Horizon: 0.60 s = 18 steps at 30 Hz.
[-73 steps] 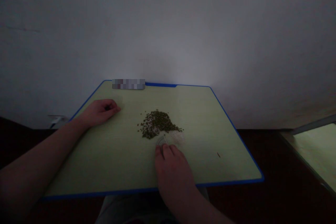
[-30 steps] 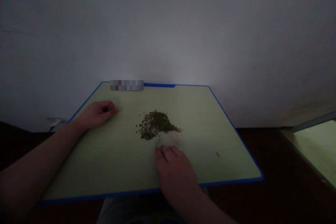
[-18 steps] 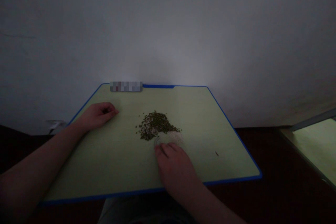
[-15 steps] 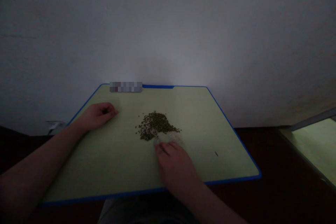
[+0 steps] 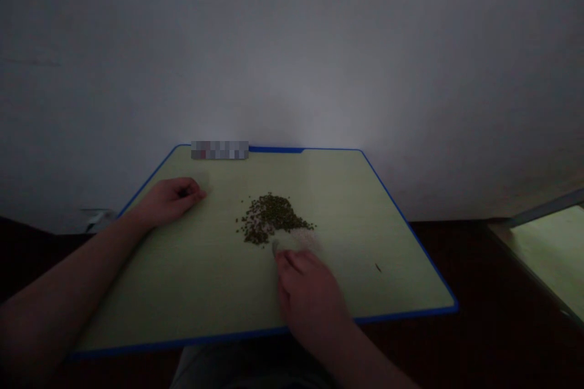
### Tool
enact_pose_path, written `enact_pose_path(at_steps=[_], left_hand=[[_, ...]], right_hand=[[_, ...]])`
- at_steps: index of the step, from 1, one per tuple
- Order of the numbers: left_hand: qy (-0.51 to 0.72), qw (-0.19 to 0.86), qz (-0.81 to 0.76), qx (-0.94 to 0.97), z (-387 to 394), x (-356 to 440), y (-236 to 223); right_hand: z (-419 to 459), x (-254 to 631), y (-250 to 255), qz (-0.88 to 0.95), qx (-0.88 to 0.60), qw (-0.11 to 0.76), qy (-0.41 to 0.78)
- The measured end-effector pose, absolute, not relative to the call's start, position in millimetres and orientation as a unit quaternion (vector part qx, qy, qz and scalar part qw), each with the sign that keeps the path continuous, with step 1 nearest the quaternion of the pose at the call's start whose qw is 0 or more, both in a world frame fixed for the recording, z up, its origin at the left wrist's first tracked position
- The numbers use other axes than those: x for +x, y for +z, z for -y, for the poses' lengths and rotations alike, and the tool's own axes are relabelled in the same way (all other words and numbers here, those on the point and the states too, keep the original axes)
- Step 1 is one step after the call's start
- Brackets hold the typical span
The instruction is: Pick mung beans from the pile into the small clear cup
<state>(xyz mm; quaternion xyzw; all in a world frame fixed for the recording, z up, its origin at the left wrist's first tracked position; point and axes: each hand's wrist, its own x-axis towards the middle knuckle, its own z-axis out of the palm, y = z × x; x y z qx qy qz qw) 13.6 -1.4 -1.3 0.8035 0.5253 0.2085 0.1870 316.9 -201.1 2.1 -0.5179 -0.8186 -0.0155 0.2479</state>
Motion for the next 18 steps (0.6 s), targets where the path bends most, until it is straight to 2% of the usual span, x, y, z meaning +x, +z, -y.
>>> enact_pose_path(at_steps=[8,18], left_hand=[[0.202,0.191,-0.534,0.798,1,15,0],[0.202,0.183,-0.531,0.802,2,15,1]], right_hand=[[210,304,6,0.849,-0.467,0.237,-0.070],[203,306,-1,0.847,-0.484,0.209,-0.068]])
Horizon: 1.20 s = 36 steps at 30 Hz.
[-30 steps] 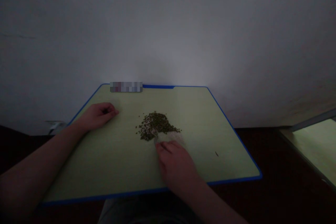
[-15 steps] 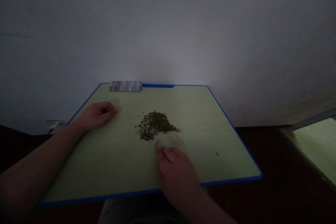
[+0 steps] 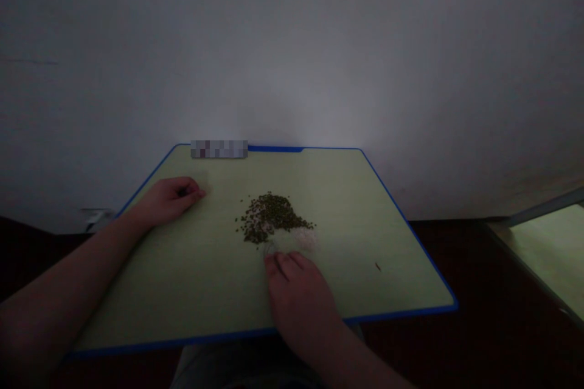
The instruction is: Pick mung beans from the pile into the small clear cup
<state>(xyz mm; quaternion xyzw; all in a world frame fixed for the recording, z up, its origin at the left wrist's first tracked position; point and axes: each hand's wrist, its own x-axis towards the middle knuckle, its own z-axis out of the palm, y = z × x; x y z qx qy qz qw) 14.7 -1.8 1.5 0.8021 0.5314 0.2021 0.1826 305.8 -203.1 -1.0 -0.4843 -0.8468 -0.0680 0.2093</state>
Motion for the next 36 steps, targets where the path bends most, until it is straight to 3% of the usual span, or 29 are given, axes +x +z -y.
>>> enact_pose_path(at_steps=[23,36], left_hand=[[0.202,0.192,-0.530,0.801,3,15,2],[0.205,0.185,-0.527,0.804,2,13,-1]], right_hand=[[197,301,0,0.806,-0.569,0.116,-0.113],[206,343,-3,0.812,-0.541,0.181,-0.125]])
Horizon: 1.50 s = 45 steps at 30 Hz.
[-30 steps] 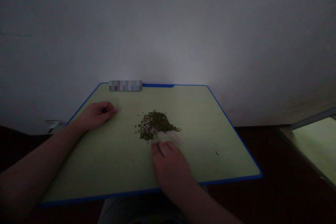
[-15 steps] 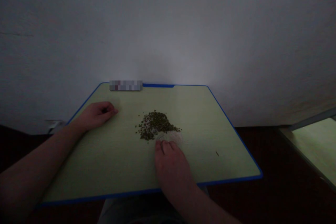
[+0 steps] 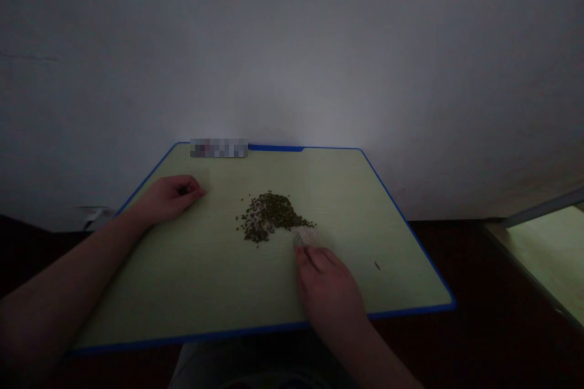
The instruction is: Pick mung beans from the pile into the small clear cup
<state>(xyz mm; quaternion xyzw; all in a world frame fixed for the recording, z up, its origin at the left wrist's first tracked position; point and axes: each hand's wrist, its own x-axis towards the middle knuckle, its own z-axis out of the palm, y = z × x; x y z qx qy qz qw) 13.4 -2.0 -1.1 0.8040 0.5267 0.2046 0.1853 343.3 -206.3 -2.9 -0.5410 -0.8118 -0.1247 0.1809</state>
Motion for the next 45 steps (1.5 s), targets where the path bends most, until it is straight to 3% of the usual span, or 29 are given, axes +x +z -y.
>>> enact_pose_path(at_steps=[11,29,45], left_hand=[[0.209,0.180,-0.526,0.805,0,12,-3],[0.206,0.189,-0.533,0.798,4,17,3],[0.205,0.195,-0.536,0.795,4,16,3]], right_hand=[[208,353,15,0.779,-0.545,0.308,-0.030],[184,324,13,0.836,-0.464,0.291,0.040],[154,314,24,0.823,-0.498,0.268,0.044]])
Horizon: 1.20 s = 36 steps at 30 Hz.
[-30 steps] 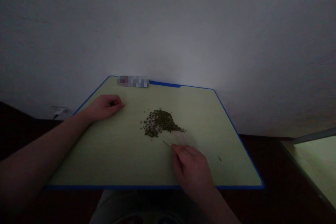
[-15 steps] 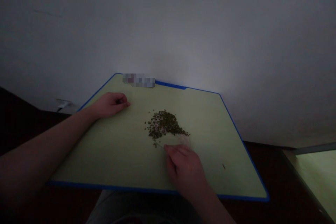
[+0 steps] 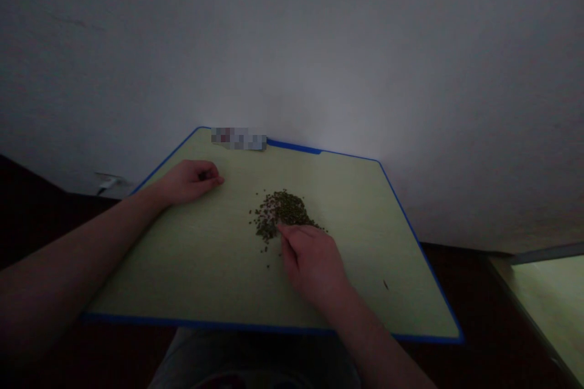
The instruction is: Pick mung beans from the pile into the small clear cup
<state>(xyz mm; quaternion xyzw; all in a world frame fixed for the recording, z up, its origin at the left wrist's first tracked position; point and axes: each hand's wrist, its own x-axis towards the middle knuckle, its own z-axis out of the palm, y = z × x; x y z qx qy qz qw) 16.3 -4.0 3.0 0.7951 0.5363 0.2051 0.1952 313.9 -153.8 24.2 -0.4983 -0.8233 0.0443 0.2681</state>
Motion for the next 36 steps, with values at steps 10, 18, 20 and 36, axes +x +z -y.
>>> enact_pose_path(at_steps=[10,18,20,36], left_hand=[[0.208,0.193,-0.532,0.798,5,16,3],[0.204,0.194,-0.531,0.800,4,16,3],[0.205,0.194,-0.529,0.800,4,16,3],[0.209,0.181,-0.529,0.802,2,15,0]], right_hand=[[132,300,31,0.847,-0.489,0.189,0.090],[147,311,32,0.851,-0.472,0.200,0.117],[146,315,32,0.837,-0.493,0.214,0.101],[154,324,35,0.834,-0.495,0.215,0.112]])
